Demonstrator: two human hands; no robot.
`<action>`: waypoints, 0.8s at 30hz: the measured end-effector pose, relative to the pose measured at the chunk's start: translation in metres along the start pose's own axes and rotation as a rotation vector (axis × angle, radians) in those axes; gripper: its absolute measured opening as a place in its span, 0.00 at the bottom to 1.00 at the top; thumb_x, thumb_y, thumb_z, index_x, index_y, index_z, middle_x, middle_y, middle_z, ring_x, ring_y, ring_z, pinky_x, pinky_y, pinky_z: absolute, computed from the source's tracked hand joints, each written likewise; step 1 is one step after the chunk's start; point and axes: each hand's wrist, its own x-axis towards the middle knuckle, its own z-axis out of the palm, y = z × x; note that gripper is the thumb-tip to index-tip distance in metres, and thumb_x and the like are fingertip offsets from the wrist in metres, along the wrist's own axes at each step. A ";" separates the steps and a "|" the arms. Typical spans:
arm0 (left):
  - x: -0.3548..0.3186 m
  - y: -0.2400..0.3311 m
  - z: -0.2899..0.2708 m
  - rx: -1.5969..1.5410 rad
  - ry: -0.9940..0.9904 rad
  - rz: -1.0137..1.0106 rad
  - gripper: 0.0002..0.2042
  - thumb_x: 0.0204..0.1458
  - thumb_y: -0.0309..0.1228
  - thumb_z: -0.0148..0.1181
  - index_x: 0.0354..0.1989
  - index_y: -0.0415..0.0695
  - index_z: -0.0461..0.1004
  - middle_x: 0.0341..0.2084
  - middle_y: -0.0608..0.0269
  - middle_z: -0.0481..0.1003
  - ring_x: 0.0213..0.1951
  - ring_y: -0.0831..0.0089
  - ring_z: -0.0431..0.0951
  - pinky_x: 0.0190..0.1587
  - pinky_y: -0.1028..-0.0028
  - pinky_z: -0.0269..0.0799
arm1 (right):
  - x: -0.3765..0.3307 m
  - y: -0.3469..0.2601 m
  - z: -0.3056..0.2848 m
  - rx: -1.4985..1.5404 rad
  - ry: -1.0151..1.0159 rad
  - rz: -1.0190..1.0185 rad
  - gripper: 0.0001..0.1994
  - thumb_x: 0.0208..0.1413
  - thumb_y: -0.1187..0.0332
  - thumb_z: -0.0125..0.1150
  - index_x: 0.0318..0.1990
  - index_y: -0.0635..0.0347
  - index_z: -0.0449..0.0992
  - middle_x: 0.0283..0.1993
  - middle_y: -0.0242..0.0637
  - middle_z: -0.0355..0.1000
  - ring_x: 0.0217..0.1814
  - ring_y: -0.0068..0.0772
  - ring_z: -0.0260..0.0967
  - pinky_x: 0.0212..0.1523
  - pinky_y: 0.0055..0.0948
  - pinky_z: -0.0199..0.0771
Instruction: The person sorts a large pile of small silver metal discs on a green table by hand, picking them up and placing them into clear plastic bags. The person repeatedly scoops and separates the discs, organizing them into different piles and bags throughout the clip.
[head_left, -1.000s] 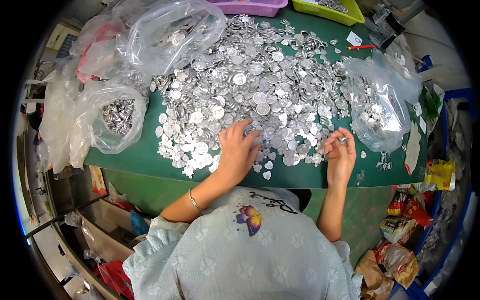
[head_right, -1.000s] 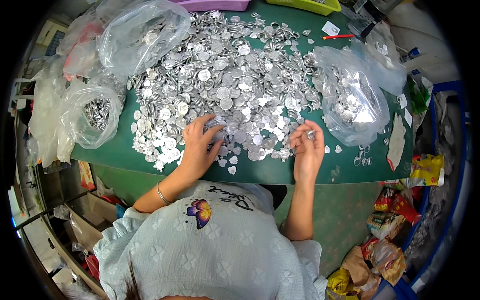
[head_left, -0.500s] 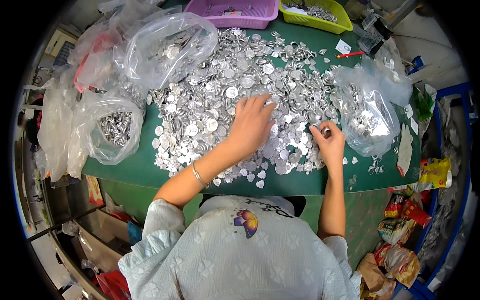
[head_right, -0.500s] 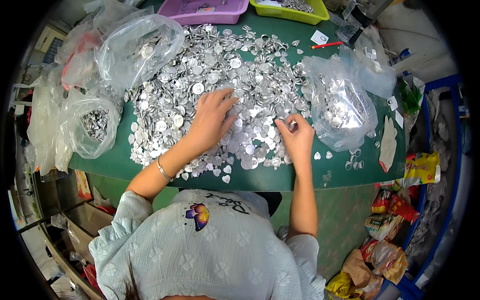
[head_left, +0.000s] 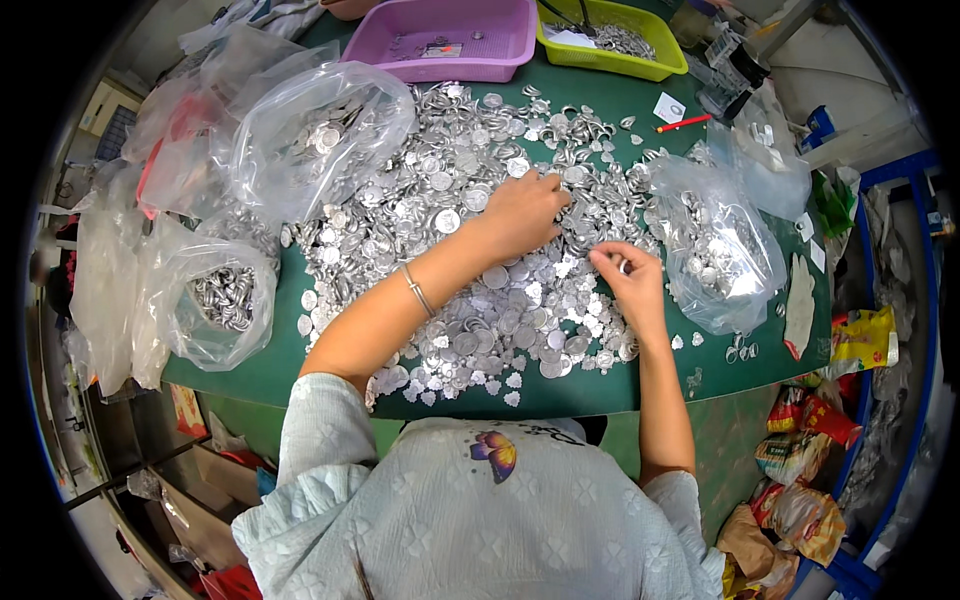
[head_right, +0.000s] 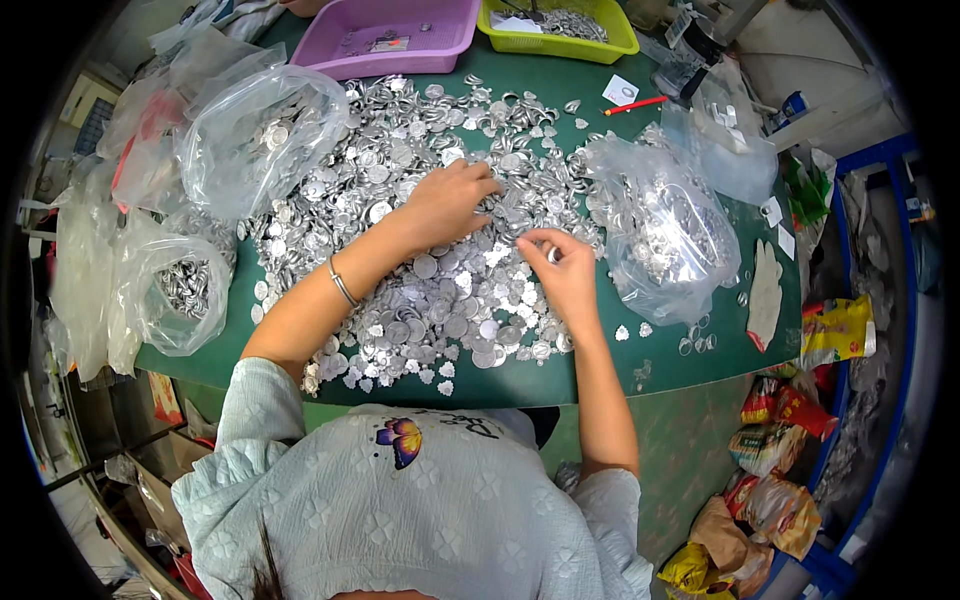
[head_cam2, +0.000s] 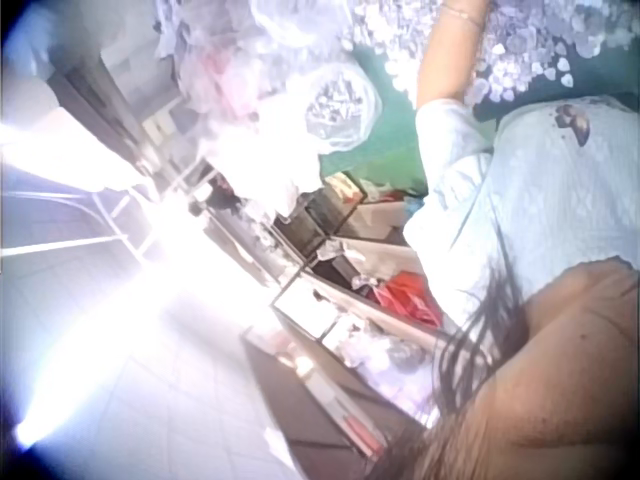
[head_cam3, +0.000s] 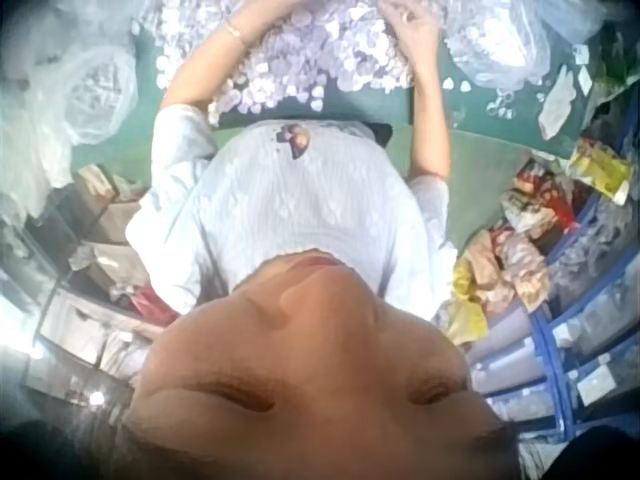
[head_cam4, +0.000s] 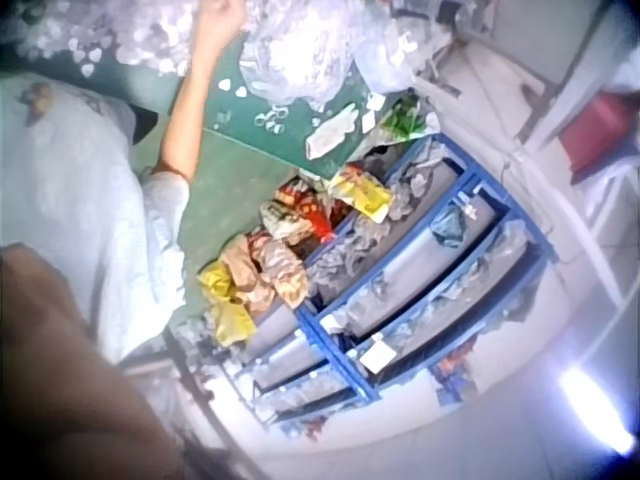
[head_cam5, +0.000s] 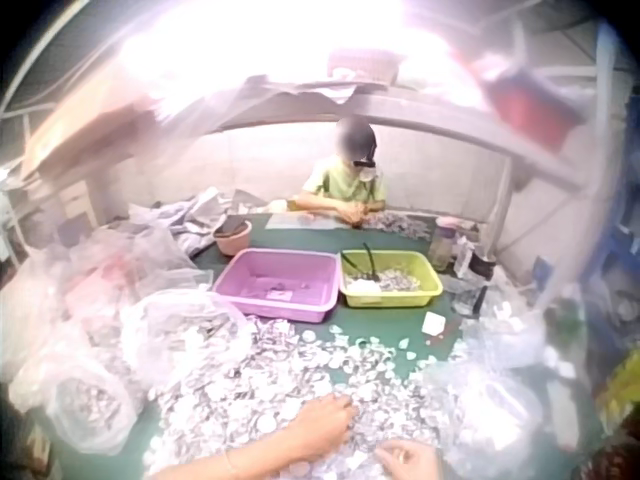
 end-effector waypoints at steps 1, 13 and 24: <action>0.001 0.000 0.001 0.021 0.006 -0.003 0.16 0.41 0.29 0.60 0.42 0.44 0.72 0.40 0.62 0.70 0.44 0.62 0.70 0.44 0.66 0.69 | 0.004 -0.001 0.003 -0.162 -0.004 -0.115 0.07 0.49 0.67 0.62 0.32 0.61 0.77 0.17 0.33 0.67 0.16 0.29 0.60 0.20 0.26 0.60; 0.000 -0.005 0.019 0.081 0.179 0.020 0.12 0.44 0.30 0.58 0.40 0.44 0.73 0.37 0.63 0.70 0.40 0.63 0.70 0.40 0.66 0.70 | 0.010 -0.009 0.001 -0.448 -0.145 -0.304 0.07 0.47 0.69 0.62 0.32 0.63 0.75 0.24 0.35 0.70 0.24 0.33 0.67 0.26 0.31 0.65; -0.002 -0.013 0.006 -0.470 0.285 -0.126 0.09 0.49 0.25 0.53 0.39 0.37 0.71 0.33 0.47 0.72 0.36 0.50 0.73 0.40 0.62 0.69 | 0.012 -0.003 -0.028 0.930 -0.375 0.120 0.08 0.54 0.68 0.49 0.26 0.60 0.66 0.30 0.41 0.69 0.21 0.22 0.61 0.12 0.16 0.50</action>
